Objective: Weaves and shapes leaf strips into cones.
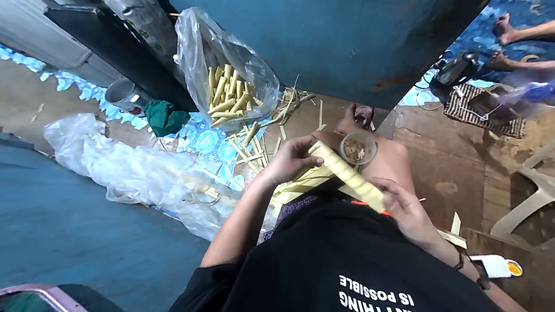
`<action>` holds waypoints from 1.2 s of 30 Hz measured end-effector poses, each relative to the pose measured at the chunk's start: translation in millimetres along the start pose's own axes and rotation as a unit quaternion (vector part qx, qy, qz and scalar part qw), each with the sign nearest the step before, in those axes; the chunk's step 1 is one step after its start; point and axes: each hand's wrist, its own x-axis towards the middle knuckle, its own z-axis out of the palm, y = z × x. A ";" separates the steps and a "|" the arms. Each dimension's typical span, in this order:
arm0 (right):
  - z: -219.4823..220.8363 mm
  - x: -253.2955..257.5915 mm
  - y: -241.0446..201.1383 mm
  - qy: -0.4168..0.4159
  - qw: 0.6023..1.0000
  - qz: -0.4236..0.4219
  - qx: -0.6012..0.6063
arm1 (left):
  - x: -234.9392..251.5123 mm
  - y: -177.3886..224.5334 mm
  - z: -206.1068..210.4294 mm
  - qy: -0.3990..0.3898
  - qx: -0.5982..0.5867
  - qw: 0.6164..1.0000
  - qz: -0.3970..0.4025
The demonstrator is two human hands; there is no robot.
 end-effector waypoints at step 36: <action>-2.1 2.3 2.2 0.057 0.971 -0.096 -0.210 | 6.0 -6.6 -6.1 0.030 -0.007 0.999 0.021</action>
